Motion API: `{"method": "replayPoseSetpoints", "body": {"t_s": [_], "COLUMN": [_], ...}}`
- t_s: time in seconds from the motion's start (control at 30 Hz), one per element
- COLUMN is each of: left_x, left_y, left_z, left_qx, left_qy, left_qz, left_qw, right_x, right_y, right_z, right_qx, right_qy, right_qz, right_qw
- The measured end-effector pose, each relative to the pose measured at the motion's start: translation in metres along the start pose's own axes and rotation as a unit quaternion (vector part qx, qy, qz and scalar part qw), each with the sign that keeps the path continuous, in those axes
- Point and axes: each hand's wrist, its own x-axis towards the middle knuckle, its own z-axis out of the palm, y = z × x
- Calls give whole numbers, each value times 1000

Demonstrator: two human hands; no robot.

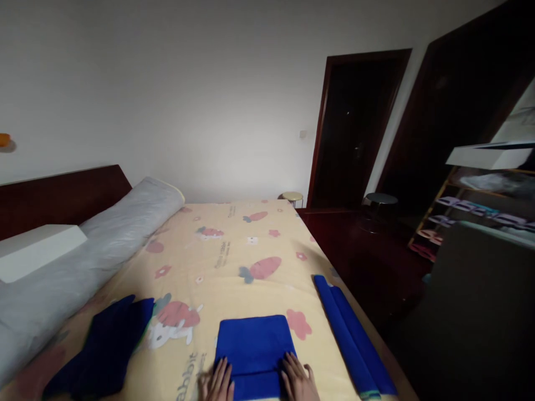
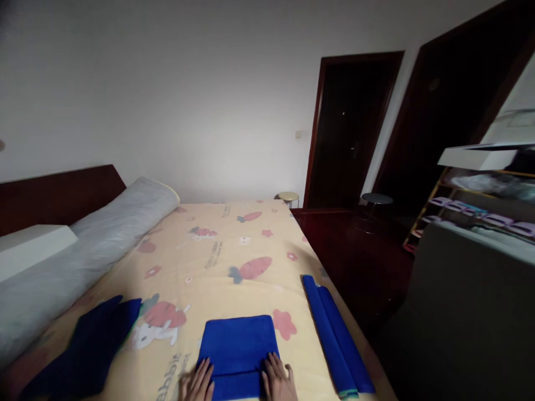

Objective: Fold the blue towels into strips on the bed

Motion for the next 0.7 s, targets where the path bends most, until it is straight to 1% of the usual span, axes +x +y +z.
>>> {"method": "replayPoseSetpoints", "body": {"t_s": [0.03, 0.1, 0.13, 0.17, 0.2, 0.23, 0.27, 0.4, 0.43, 0.47, 0.5, 0.53, 0.57, 0.67, 0.7], "left_x": [4, 17, 23, 29, 32, 32, 30, 0, -7, -11, -12, -9, -2, 28, 38], "left_y": [13, 42, 55, 62, 62, 56, 42, -40, -54, -61, -60, -50, -34, 31, 48], "left_z": [3, 6, 6, 5, 3, 0, -3, -18, -20, -21, -21, -19, -18, -11, -10], "left_qx": [-5, -21, -24, -22, -14, -1, 15, 61, 66, 69, 67, 59, 45, -15, -26], "left_qy": [18, 41, 51, 61, 69, 74, 78, 97, 98, 96, 92, 87, 82, 46, 27], "left_qz": [36, 102, 117, 122, 114, 102, 91, 69, 55, 41, 32, 33, 50, 153, 165], "left_qw": [999, 994, 991, 990, 991, 992, 993, 991, 991, 992, 993, 994, 994, 987, 986], "right_x": [4, 14, 18, 22, 24, 24, 22, 4, 0, -2, -2, 0, 5, 27, 35], "right_y": [-13, -40, -49, -54, -54, -48, -38, 18, 26, 29, 26, 17, 5, -37, -45], "right_z": [0, 1, 1, 1, 1, 0, -1, -8, -8, -7, -5, -2, 1, 7, 7], "right_qx": [13, 36, 42, 43, 38, 29, 18, -26, -31, -30, -25, -15, -3, 36, 43], "right_qy": [-16, -61, -79, -88, -87, -73, -53, 17, 29, 37, 38, 29, 9, -80, -100], "right_qz": [-13, -69, -97, -114, -117, -106, -87, -9, 3, 7, 2, -15, -43, -129, -138], "right_qw": [1000, 995, 991, 989, 989, 991, 995, 999, 999, 999, 999, 999, 999, 988, 984]}}
